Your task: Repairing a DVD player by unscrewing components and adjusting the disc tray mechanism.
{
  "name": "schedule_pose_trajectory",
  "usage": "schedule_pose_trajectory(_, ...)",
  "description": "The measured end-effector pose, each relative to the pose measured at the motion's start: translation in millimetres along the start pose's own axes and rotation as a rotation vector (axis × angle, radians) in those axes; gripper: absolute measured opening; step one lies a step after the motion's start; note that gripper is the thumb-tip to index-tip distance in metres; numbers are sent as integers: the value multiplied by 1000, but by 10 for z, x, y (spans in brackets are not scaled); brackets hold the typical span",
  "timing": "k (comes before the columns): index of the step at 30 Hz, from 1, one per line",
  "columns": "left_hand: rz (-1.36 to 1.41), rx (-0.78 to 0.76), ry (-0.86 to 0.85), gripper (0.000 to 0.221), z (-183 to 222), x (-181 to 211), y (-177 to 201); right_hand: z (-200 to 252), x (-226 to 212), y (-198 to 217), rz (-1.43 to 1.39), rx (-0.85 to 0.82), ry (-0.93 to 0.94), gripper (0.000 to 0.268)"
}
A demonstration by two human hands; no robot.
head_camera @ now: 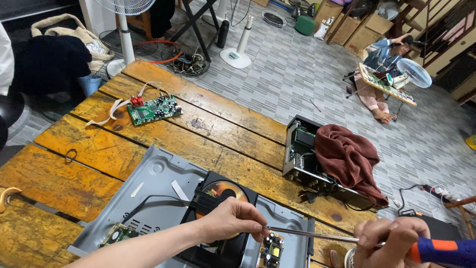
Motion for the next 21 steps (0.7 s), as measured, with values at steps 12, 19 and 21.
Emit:
schedule_pose_trajectory(12,-45,9,25,20,21,78,-50,16,-51,-44,89,-27,57,37)
schedule_pose_trajectory(19,-81,8,-1,31,-23,111,67,-5,-184,-184,144,24,7,51)
schedule_pose_trajectory(21,-633,67,-46,33,-26,237,201,34,-265,-245,117,75,19,49)
Point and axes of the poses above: each hand's wrist, its own z-axis away from the middle knuckle, its own y-axis out of the back of the hand, x = y × z, the point moved 9 cm from there along -z, towards the middle knuckle, and after that the axes turned 14 degrees about -x, right-handed, at the moved point
